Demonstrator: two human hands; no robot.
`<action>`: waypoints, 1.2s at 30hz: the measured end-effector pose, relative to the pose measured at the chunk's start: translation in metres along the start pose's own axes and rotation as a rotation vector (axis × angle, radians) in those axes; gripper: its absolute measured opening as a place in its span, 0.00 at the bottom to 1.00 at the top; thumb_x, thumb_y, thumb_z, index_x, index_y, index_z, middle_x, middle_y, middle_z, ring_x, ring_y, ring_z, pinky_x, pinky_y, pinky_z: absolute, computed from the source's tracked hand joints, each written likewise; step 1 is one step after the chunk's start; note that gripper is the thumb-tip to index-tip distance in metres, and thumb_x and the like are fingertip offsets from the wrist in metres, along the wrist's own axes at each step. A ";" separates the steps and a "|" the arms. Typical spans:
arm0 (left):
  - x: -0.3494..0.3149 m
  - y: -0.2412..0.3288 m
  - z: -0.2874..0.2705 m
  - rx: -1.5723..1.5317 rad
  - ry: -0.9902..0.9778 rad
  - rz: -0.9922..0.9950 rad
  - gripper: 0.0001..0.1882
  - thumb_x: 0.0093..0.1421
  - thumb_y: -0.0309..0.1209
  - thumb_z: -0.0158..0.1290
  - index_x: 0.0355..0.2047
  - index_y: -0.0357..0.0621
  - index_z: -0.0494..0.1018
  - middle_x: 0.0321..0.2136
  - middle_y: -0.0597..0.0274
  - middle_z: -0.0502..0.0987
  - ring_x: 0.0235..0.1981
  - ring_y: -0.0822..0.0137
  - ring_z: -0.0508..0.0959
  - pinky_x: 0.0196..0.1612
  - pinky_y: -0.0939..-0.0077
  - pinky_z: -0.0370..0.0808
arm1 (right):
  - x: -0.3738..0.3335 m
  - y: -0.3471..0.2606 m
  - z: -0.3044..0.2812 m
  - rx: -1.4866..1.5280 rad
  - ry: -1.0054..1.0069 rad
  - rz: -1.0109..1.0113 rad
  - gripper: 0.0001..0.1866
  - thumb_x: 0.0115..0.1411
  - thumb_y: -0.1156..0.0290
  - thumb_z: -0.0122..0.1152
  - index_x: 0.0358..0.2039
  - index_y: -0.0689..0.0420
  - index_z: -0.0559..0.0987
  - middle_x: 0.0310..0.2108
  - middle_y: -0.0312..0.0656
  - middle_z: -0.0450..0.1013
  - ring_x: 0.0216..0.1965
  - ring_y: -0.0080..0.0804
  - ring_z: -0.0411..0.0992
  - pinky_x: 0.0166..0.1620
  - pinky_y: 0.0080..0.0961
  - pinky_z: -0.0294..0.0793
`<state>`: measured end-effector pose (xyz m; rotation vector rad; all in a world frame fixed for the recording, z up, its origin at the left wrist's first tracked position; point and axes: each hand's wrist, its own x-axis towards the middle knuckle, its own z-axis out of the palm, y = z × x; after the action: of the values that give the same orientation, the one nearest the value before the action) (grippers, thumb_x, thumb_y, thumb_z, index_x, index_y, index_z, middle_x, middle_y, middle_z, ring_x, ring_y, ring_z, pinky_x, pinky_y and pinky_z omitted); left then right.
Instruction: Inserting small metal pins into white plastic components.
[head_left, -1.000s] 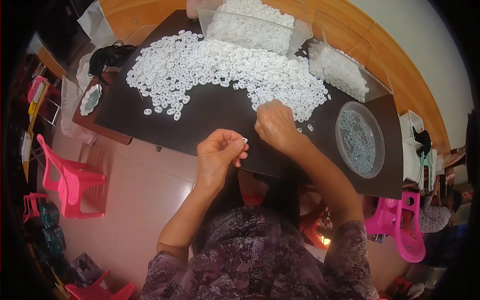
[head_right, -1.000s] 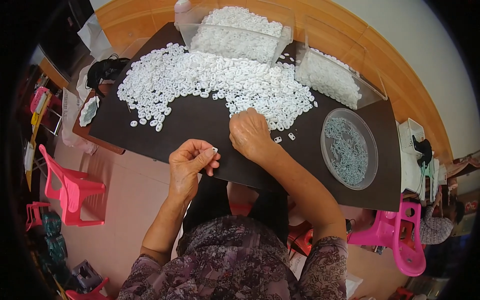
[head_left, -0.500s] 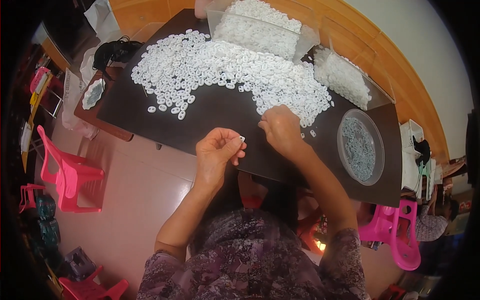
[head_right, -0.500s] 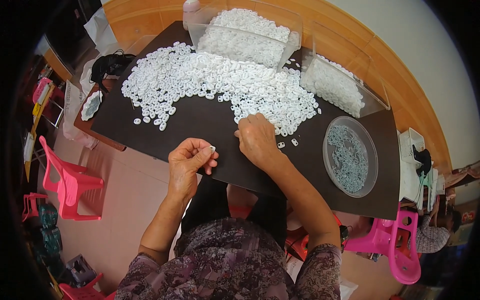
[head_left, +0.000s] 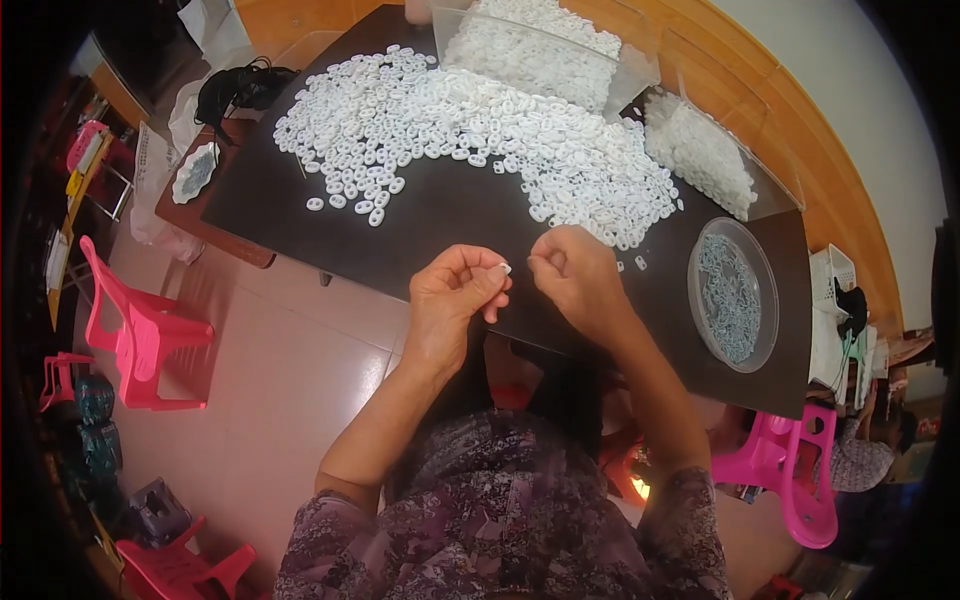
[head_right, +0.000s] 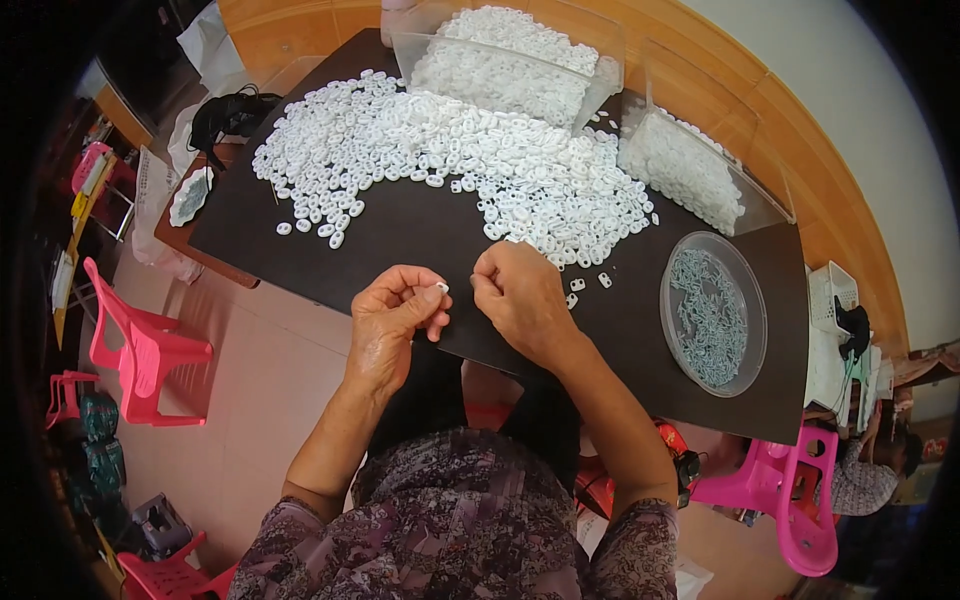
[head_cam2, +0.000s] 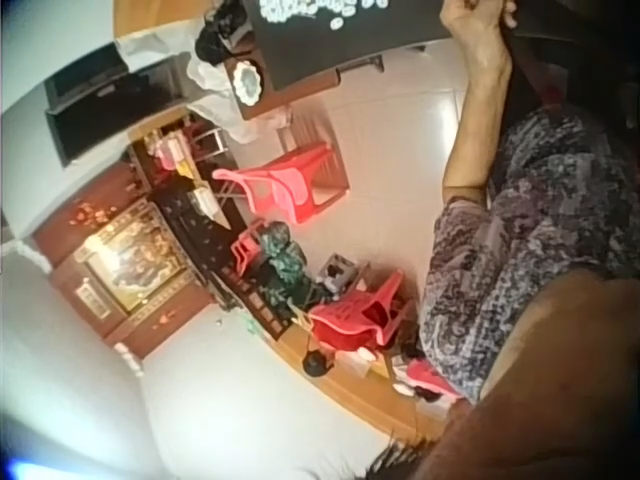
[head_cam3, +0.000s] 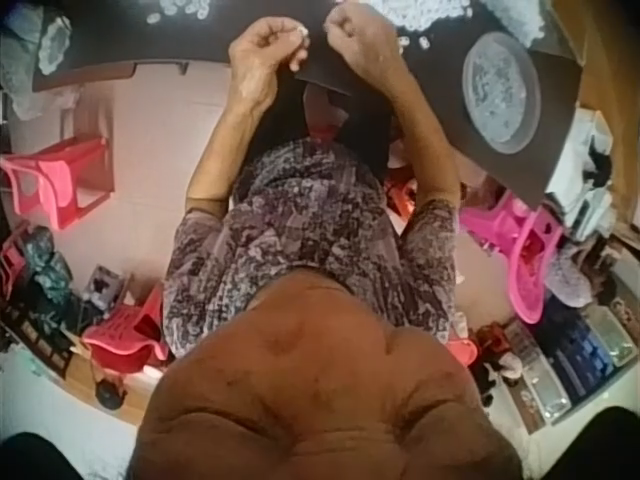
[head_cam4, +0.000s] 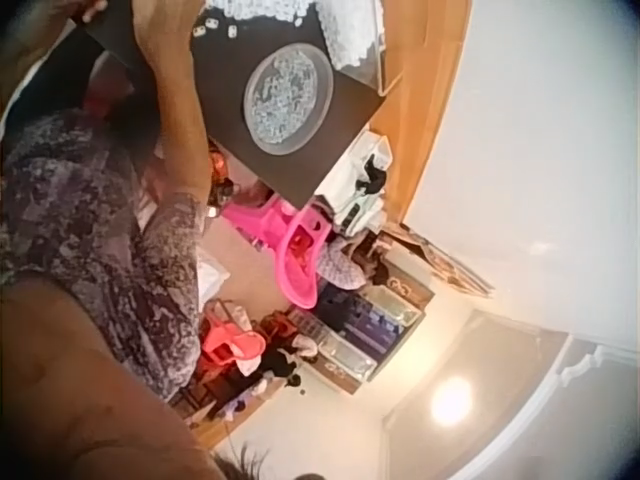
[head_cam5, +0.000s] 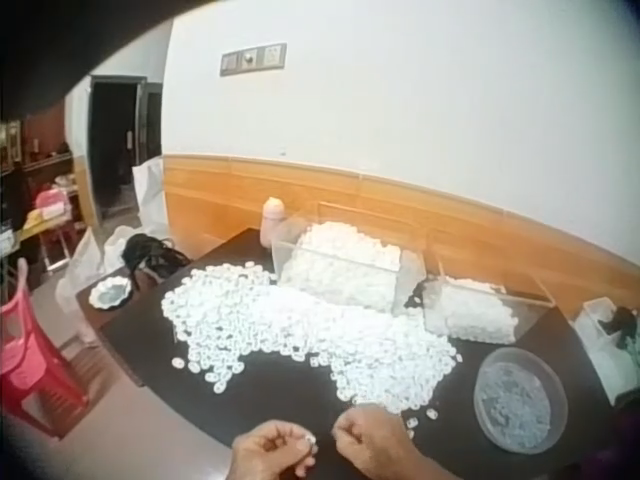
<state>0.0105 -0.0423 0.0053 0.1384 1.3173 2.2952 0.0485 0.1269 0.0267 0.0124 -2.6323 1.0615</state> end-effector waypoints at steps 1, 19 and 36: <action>-0.001 0.000 0.000 0.026 0.001 0.013 0.05 0.57 0.24 0.55 0.32 0.36 0.73 0.25 0.60 0.76 0.22 0.75 0.75 0.23 0.84 0.70 | -0.004 -0.004 -0.002 0.000 0.002 0.002 0.05 0.50 0.75 0.61 0.27 0.60 0.74 0.24 0.38 0.70 0.25 0.29 0.68 0.29 0.24 0.67; -0.014 -0.002 0.014 0.349 -0.088 0.255 0.10 0.60 0.28 0.54 0.40 0.37 0.74 0.28 0.67 0.75 0.25 0.80 0.72 0.27 0.90 0.67 | -0.039 -0.015 0.020 0.676 0.191 0.061 0.05 0.55 0.83 0.59 0.32 0.60 0.77 0.30 0.32 0.70 0.28 0.14 0.66 0.30 0.12 0.65; -0.018 0.001 0.009 0.381 -0.091 0.279 0.09 0.58 0.21 0.53 0.40 0.36 0.75 0.28 0.70 0.71 0.30 0.79 0.71 0.35 0.87 0.68 | -0.041 -0.020 0.016 0.721 0.166 0.226 0.07 0.54 0.82 0.60 0.34 0.60 0.78 0.28 0.29 0.70 0.28 0.11 0.64 0.32 0.10 0.65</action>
<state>0.0289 -0.0439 0.0134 0.5790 1.7662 2.1943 0.0853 0.0972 0.0178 -0.2092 -2.0071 1.9351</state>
